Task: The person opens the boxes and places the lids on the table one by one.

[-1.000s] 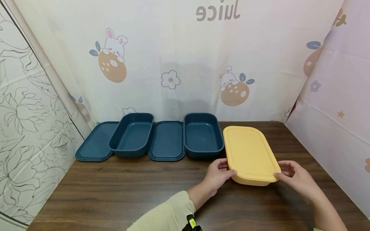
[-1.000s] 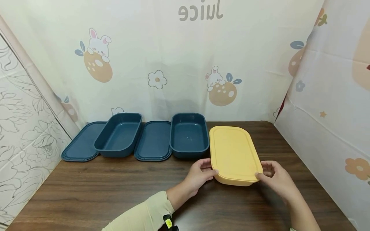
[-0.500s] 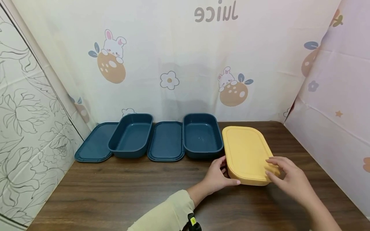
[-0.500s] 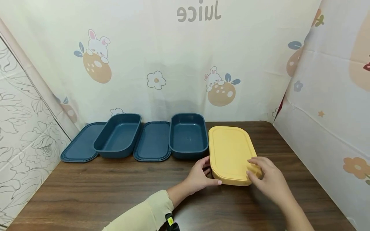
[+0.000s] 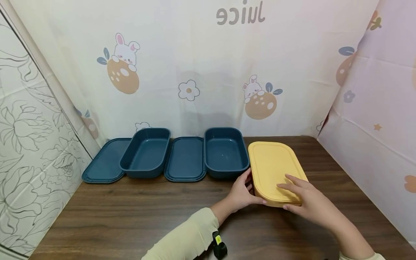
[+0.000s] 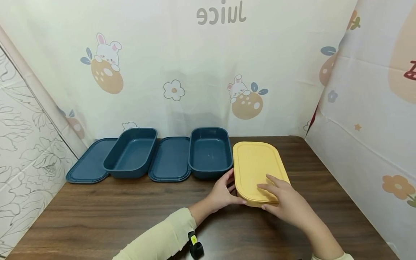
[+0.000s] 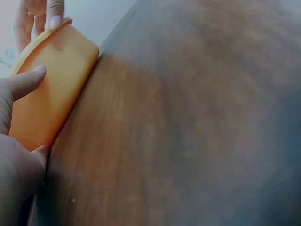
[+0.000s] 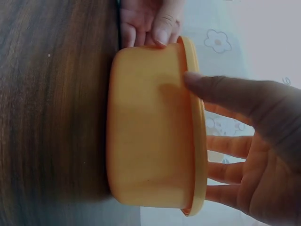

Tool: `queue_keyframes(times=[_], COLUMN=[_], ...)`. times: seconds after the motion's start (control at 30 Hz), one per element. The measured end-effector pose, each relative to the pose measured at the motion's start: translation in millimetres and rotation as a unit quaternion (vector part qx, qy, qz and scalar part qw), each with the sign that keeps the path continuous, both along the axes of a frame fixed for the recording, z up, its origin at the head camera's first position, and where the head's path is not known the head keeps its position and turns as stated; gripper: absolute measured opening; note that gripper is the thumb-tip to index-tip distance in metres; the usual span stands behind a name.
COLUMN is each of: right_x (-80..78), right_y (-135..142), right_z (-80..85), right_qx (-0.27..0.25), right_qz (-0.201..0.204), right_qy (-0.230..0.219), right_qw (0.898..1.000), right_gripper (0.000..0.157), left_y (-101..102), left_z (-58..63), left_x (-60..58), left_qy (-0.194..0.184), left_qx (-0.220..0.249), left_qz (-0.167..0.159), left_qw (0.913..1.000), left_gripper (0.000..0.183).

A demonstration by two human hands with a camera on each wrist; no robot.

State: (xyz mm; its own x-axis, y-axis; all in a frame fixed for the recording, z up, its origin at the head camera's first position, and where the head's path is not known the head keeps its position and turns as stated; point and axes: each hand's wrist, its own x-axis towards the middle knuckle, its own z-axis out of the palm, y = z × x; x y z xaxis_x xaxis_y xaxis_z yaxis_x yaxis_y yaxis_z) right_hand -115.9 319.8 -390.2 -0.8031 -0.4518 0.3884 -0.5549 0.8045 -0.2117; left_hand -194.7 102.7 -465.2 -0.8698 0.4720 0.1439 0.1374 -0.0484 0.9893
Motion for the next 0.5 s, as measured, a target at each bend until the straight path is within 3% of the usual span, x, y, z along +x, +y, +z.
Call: queue_keyframes(times=[0.5], right_x=[-1.0], right_y=[-2.6], right_z=[-7.3], right_qx=[0.022], right_qz=[0.026], right_qy=[0.095], right_qw=[0.995], right_gripper=[0.041], left_y=[-2.0], left_z=[1.4], left_x=[-7.5], left_qy=[-0.041], left_qx=[0.025], left_qz=[-0.023], left_qw=[0.9986], left_gripper=[0.105])
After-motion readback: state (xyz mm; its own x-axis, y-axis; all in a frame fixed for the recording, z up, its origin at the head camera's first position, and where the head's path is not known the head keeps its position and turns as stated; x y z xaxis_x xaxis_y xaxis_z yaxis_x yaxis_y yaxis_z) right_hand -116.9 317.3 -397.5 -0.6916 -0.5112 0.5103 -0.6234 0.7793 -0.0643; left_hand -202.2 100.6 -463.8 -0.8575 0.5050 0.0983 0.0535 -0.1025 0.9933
